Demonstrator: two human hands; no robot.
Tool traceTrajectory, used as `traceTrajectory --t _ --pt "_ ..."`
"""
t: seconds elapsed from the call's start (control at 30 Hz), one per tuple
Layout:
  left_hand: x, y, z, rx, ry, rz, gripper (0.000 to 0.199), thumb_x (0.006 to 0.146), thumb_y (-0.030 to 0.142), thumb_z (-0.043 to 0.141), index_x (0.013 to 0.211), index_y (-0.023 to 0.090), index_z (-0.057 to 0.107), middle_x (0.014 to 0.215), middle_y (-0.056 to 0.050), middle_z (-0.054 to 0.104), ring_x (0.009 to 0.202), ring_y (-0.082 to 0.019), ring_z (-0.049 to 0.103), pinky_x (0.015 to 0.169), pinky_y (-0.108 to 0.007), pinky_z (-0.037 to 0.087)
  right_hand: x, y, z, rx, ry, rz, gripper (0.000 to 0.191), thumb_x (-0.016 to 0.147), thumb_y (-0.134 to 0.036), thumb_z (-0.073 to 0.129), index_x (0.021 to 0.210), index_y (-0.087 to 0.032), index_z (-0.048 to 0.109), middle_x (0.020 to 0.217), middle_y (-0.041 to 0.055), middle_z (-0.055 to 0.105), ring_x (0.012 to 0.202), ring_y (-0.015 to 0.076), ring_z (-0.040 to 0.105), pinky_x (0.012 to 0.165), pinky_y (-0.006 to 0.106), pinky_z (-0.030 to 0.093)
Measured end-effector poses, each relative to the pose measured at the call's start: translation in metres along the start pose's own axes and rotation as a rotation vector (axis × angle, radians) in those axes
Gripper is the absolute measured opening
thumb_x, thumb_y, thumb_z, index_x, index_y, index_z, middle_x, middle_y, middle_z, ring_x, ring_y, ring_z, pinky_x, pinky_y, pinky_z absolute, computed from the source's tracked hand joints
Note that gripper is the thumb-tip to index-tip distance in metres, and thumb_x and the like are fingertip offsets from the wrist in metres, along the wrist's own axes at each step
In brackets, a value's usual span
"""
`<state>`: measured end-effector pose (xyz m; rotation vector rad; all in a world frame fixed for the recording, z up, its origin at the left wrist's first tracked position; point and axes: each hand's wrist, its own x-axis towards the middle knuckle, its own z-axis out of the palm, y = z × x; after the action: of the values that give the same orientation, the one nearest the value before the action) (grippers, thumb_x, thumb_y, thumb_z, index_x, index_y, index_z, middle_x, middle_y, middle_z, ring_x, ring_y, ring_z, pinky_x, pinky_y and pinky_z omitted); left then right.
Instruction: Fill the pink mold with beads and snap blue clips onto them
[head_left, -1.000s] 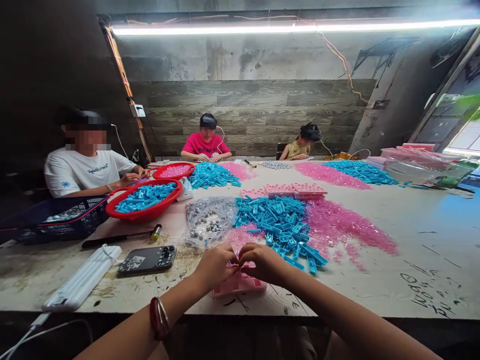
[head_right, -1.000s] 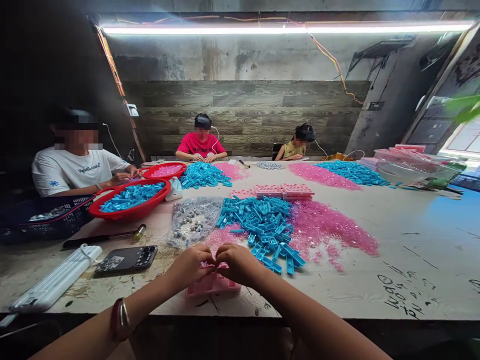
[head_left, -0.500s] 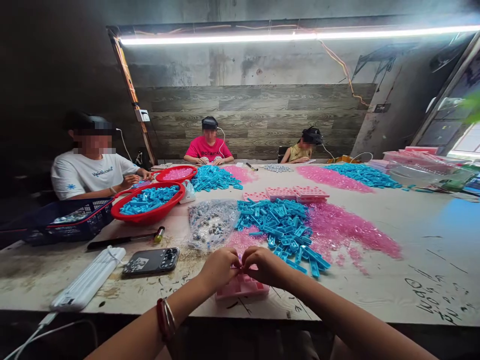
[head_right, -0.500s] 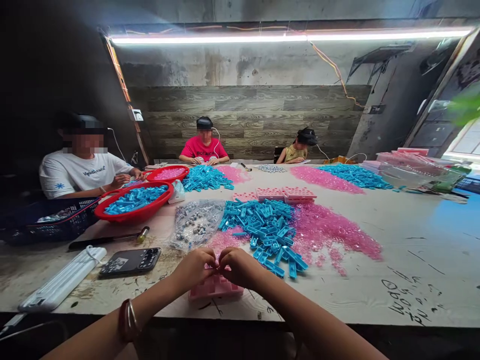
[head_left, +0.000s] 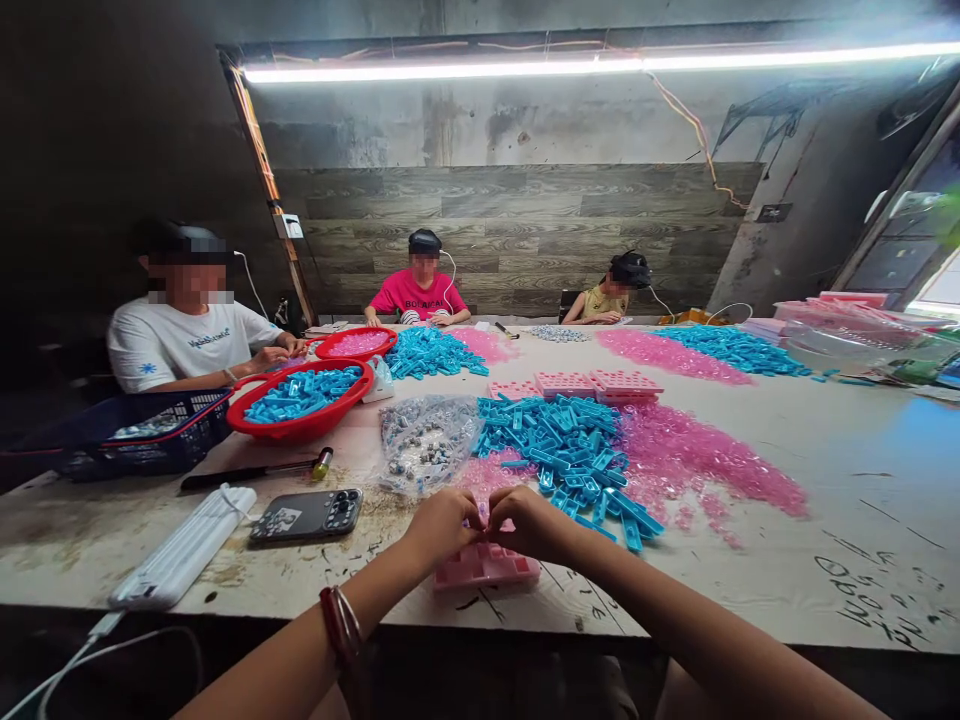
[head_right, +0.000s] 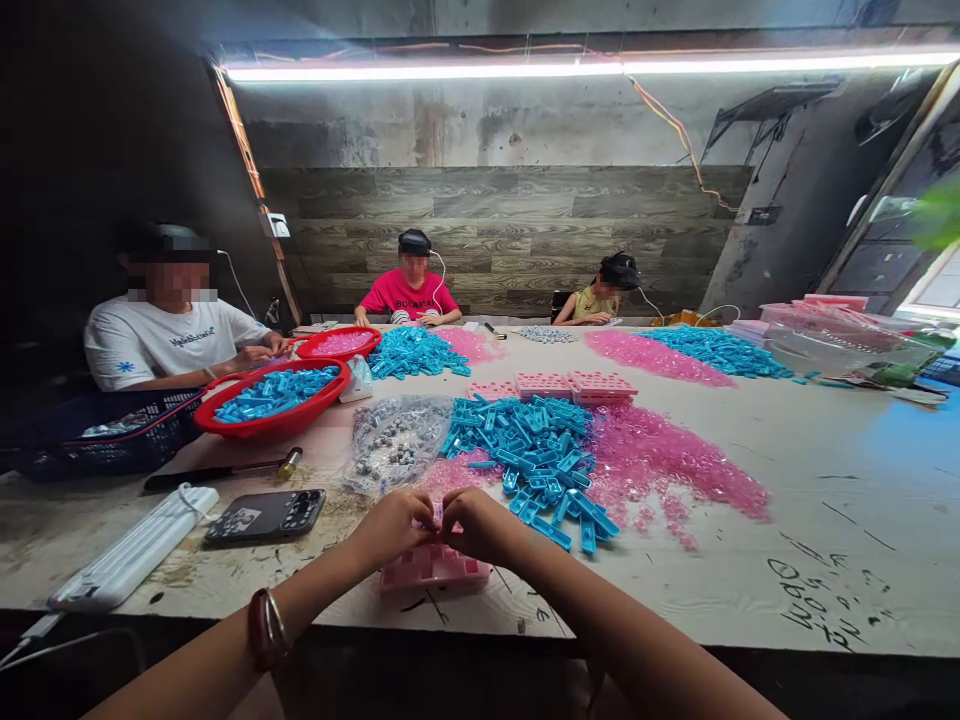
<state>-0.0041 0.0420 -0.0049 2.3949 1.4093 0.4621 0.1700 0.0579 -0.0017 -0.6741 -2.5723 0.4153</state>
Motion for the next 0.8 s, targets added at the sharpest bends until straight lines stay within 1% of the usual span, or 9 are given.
traceTrajectory --t 0.1,0.17,0.33,0.4,0.5,0.57,0.67,0.8 --pt "0.001 -0.002 0.000 -0.001 -0.018 0.019 0.008 0.073 0.022 0.063 0.072 0.021 0.071 0.081 0.001 0.067 0.073 -0.014 0.059 0.068 -0.022 0.041 0.002 0.002 0.000 0.006 -0.018 -0.006 0.010 0.068 -0.009 0.068 0.060 -0.014 0.068 0.061 0.0030 0.063 0.052 0.0096 0.056 0.049 0.018 0.038" --pt "0.001 -0.001 0.000 0.020 -0.025 0.037 0.008 0.073 0.022 0.063 0.071 0.021 0.071 0.082 0.001 0.067 0.074 -0.014 0.058 0.067 -0.022 0.041 0.004 0.002 -0.002 0.012 -0.037 -0.016 0.011 0.069 -0.009 0.068 0.059 -0.013 0.067 0.061 0.0032 0.063 0.053 0.0095 0.056 0.049 0.018 0.038" --pt "-0.002 0.002 -0.004 0.125 0.047 0.116 0.011 0.075 0.030 0.065 0.071 0.022 0.071 0.081 -0.001 0.064 0.083 -0.017 0.053 0.071 -0.025 0.039 0.008 0.001 -0.004 -0.001 -0.090 -0.027 0.014 0.070 -0.007 0.066 0.057 -0.013 0.064 0.062 0.0026 0.062 0.054 0.0086 0.054 0.052 0.018 0.038" --pt "-0.002 0.001 -0.003 0.111 0.035 0.154 0.010 0.076 0.029 0.064 0.073 0.022 0.071 0.081 -0.001 0.064 0.081 -0.016 0.054 0.071 -0.025 0.039 0.010 0.001 -0.003 -0.016 -0.112 -0.034 0.016 0.070 -0.007 0.065 0.056 -0.013 0.063 0.062 0.0018 0.061 0.053 0.0079 0.053 0.051 0.017 0.037" --pt "-0.002 -0.002 0.002 0.021 0.008 0.214 0.011 0.079 0.024 0.060 0.078 0.021 0.071 0.083 0.000 0.066 0.079 -0.014 0.056 0.072 -0.022 0.039 0.012 0.002 -0.001 -0.020 -0.134 -0.050 0.017 0.070 -0.007 0.066 0.054 -0.013 0.062 0.060 0.0008 0.060 0.052 0.0073 0.052 0.050 0.017 0.036" --pt "-0.002 -0.002 0.004 -0.023 0.008 0.213 0.013 0.081 0.024 0.058 0.078 0.020 0.071 0.083 0.000 0.066 0.076 -0.013 0.057 0.070 -0.021 0.040 0.012 0.002 -0.001 -0.012 -0.121 -0.051 0.019 0.071 -0.009 0.066 0.053 -0.013 0.062 0.059 0.0007 0.060 0.052 0.0072 0.052 0.050 0.017 0.036" --pt "-0.003 -0.001 0.003 -0.009 -0.002 0.176 0.015 0.081 0.024 0.057 0.077 0.019 0.070 0.083 -0.001 0.066 0.074 -0.014 0.058 0.067 -0.021 0.040 0.011 0.001 -0.003 -0.013 -0.105 -0.038 0.022 0.072 -0.013 0.066 0.051 -0.013 0.061 0.058 0.0008 0.059 0.051 0.0071 0.051 0.049 0.017 0.035" --pt "-0.003 0.002 -0.001 0.055 -0.038 0.133 0.014 0.079 0.024 0.056 0.077 0.020 0.069 0.083 -0.002 0.066 0.075 -0.016 0.060 0.069 -0.023 0.041 0.006 -0.001 -0.003 -0.018 -0.086 -0.007 0.018 0.070 -0.009 0.066 0.052 -0.014 0.062 0.058 0.0006 0.059 0.051 0.0076 0.053 0.048 0.017 0.035"
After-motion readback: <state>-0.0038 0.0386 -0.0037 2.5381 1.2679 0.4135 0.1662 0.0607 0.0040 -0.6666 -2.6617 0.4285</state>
